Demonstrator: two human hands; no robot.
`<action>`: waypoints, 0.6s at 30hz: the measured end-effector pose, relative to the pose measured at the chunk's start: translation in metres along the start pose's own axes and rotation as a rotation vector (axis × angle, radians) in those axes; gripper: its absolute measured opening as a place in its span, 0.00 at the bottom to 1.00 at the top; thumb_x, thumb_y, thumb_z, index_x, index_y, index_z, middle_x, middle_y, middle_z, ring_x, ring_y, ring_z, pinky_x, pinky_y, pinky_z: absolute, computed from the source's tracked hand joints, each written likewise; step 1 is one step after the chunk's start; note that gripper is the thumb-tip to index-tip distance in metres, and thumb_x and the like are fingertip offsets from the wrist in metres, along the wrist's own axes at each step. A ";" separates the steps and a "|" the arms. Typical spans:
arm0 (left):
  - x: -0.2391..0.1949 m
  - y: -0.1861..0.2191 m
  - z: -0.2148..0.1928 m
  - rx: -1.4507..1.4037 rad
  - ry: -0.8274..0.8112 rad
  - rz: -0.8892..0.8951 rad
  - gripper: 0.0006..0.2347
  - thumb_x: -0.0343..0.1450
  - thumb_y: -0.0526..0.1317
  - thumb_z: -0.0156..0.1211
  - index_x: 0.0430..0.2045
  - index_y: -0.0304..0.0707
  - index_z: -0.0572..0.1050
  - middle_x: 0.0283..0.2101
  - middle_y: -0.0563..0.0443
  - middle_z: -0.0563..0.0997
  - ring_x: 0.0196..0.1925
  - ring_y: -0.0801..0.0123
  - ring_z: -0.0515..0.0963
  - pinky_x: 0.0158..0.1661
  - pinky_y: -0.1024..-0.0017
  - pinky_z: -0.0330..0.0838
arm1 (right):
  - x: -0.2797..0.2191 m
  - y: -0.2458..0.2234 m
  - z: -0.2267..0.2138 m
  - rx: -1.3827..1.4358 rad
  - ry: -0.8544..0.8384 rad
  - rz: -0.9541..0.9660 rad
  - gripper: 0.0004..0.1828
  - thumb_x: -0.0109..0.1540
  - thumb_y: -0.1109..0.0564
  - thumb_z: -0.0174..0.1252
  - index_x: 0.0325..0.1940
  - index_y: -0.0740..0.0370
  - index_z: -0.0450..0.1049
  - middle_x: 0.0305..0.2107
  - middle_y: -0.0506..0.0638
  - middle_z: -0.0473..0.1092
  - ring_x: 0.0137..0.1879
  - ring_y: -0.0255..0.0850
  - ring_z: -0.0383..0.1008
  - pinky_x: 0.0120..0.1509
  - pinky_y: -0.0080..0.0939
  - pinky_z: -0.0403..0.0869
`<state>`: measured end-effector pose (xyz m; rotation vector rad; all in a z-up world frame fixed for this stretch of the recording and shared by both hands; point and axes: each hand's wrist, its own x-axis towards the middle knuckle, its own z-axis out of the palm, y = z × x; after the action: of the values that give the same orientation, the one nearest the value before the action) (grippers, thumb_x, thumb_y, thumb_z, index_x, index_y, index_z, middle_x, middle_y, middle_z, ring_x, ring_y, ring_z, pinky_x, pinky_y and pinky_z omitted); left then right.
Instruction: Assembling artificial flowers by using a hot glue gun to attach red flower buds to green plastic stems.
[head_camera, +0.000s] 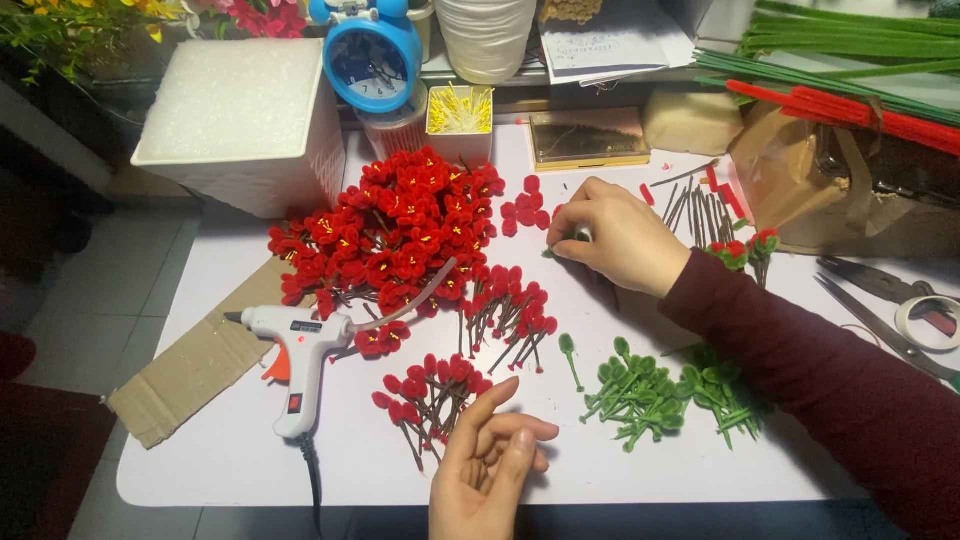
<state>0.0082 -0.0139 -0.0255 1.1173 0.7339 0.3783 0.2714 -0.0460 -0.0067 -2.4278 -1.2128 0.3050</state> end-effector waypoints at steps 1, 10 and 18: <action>0.001 -0.001 -0.001 0.000 0.003 0.001 0.19 0.63 0.36 0.57 0.49 0.37 0.74 0.29 0.47 0.87 0.24 0.70 0.78 0.33 0.77 0.74 | 0.000 0.002 -0.002 0.001 -0.001 -0.003 0.02 0.55 0.51 0.60 0.31 0.46 0.77 0.33 0.44 0.65 0.42 0.40 0.65 0.46 0.41 0.63; 0.005 0.000 -0.002 0.065 -0.031 0.009 0.17 0.64 0.37 0.57 0.47 0.38 0.75 0.29 0.49 0.87 0.25 0.72 0.79 0.32 0.78 0.75 | -0.025 -0.019 -0.056 0.485 0.093 0.208 0.05 0.55 0.56 0.62 0.34 0.56 0.78 0.26 0.43 0.73 0.26 0.29 0.62 0.33 0.27 0.59; 0.005 0.004 0.004 0.097 -0.063 0.001 0.14 0.64 0.38 0.57 0.43 0.39 0.78 0.30 0.51 0.86 0.26 0.73 0.79 0.33 0.79 0.76 | -0.035 0.021 -0.037 0.126 0.424 -0.344 0.04 0.57 0.58 0.63 0.34 0.49 0.78 0.29 0.41 0.67 0.39 0.33 0.65 0.47 0.33 0.62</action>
<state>0.0142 -0.0120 -0.0229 1.2152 0.7025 0.3097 0.2789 -0.0947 0.0176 -1.9923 -1.3305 -0.2180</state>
